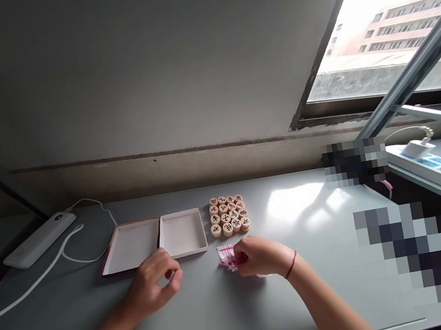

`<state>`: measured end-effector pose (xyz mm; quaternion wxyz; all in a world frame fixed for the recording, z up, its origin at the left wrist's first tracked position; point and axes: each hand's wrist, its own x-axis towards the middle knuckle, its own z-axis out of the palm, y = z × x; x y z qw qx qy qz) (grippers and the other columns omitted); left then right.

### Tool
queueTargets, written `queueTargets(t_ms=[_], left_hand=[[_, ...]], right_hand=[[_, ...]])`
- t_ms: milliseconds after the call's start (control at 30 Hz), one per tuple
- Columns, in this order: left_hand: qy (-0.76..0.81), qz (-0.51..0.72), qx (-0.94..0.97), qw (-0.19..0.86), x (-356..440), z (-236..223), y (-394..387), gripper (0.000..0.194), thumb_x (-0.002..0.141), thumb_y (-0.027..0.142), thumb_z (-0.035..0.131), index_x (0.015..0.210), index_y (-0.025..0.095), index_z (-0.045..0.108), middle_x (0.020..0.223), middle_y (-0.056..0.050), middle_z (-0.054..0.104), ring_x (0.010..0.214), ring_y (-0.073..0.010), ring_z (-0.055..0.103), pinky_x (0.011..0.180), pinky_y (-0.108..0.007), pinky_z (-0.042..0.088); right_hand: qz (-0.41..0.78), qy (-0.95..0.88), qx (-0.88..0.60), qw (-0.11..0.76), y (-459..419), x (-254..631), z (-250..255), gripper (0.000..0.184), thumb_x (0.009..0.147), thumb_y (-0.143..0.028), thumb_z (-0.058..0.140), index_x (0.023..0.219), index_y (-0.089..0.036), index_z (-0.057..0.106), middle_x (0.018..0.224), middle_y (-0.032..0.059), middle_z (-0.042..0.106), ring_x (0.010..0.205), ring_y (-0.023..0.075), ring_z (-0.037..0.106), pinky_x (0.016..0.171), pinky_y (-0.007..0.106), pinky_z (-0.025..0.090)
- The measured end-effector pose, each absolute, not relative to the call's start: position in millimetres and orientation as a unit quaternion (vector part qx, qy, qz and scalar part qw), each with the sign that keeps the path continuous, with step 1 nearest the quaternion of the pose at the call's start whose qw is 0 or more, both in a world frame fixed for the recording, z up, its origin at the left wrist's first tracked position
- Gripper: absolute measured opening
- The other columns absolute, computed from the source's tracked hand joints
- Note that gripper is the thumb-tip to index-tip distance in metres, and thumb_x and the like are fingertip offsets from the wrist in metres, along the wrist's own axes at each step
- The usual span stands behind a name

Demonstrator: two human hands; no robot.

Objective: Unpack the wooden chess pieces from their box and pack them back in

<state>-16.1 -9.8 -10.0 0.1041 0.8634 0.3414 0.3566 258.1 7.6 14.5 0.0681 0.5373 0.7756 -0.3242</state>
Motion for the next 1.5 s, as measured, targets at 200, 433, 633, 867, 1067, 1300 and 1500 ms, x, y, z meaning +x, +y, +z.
queueTargets(t_ms=[200, 433, 633, 867, 1067, 1300, 1500], left_hand=[[0.435, 0.230, 0.871, 0.005, -42.4, -10.3, 10.2, 0.018, 0.081, 0.029, 0.059, 0.096, 0.022, 0.066, 0.107, -0.008, 0.061, 0.101, -0.0270, 0.049, 0.084, -0.041, 0.038], [0.411, 0.151, 0.897, 0.067, -45.5, -5.3, 3.5, 0.012, 0.084, 0.019, 0.057, 0.080, 0.023, 0.067, 0.094, -0.002, 0.067, 0.104, -0.0257, 0.048, 0.087, -0.043, 0.032], [0.370, 0.133, 0.911, 0.126, -47.2, 2.0, -2.6, 0.006, 0.078, 0.020, 0.061, 0.075, 0.022, 0.066, 0.080, -0.002, 0.067, 0.095, -0.0238, 0.051, 0.085, -0.040, 0.033], [0.390, 0.188, 0.889, 0.150, -59.0, 7.3, 7.7, 0.017, 0.077, 0.032, 0.063, 0.092, 0.023, 0.066, 0.093, -0.002, 0.065, 0.097, -0.0210, 0.054, 0.088, -0.035, 0.039], [0.460, 0.145, 0.873, 0.073, -63.0, -4.5, 14.1, 0.058, 0.081, 0.048, 0.059, 0.130, 0.020, 0.050, 0.142, -0.014, 0.043, 0.131, -0.0307, 0.037, 0.106, -0.046, 0.030], [0.491, 0.091, 0.865, 0.045, -60.3, -19.8, 11.0, 0.083, 0.082, 0.061, 0.050, 0.148, 0.019, 0.022, 0.153, -0.014, 0.027, 0.141, -0.0318, 0.020, 0.112, -0.051, 0.017], [0.513, 0.091, 0.849, 0.089, -62.7, -3.5, 26.8, 0.081, 0.081, 0.066, 0.048, 0.144, 0.016, 0.033, 0.149, -0.014, 0.035, 0.138, -0.0315, 0.029, 0.109, -0.046, 0.026]], right_hand=[[-0.427, 0.773, 0.467, -0.040, 0.2, 253.0, 40.3, 0.019, 0.074, -0.016, 0.049, 0.060, -0.020, 0.038, 0.053, -0.0046, 0.048, 0.048, 0.0070, 0.037, 0.047, 0.021, 0.028], [-0.210, 0.845, 0.442, -0.214, -2.2, 214.0, 67.0, 0.014, 0.081, -0.020, 0.053, 0.066, -0.019, 0.051, 0.071, 0.0006, 0.050, 0.065, 0.0117, 0.044, 0.058, 0.023, 0.036], [-0.133, 0.889, 0.430, -0.087, 19.9, 168.6, 41.0, 0.010, 0.076, -0.014, 0.058, 0.067, -0.017, 0.062, 0.083, 0.0063, 0.058, 0.083, 0.0188, 0.052, 0.071, 0.027, 0.041], [-0.167, 0.899, 0.395, -0.089, 18.7, 160.6, 17.5, 0.018, 0.085, -0.032, 0.059, 0.091, -0.017, 0.069, 0.091, 0.0072, 0.066, 0.091, 0.0198, 0.058, 0.075, 0.028, 0.043], [-0.135, 0.902, 0.399, -0.090, 17.2, 159.0, 10.4, 0.021, 0.088, -0.025, 0.053, 0.100, -0.021, 0.069, 0.105, 0.0071, 0.068, 0.098, 0.0217, 0.058, 0.085, 0.033, 0.043], [-0.105, 0.893, 0.428, -0.090, 14.4, 157.8, 4.0, 0.018, 0.086, -0.029, 0.058, 0.099, -0.023, 0.070, 0.106, 0.0072, 0.066, 0.097, 0.0233, 0.055, 0.084, 0.036, 0.041], [-0.152, 0.892, 0.401, -0.140, 15.9, 169.8, 12.4, 0.022, 0.086, -0.033, 0.058, 0.102, -0.022, 0.068, 0.105, 0.0073, 0.067, 0.097, 0.0225, 0.058, 0.082, 0.034, 0.043]])
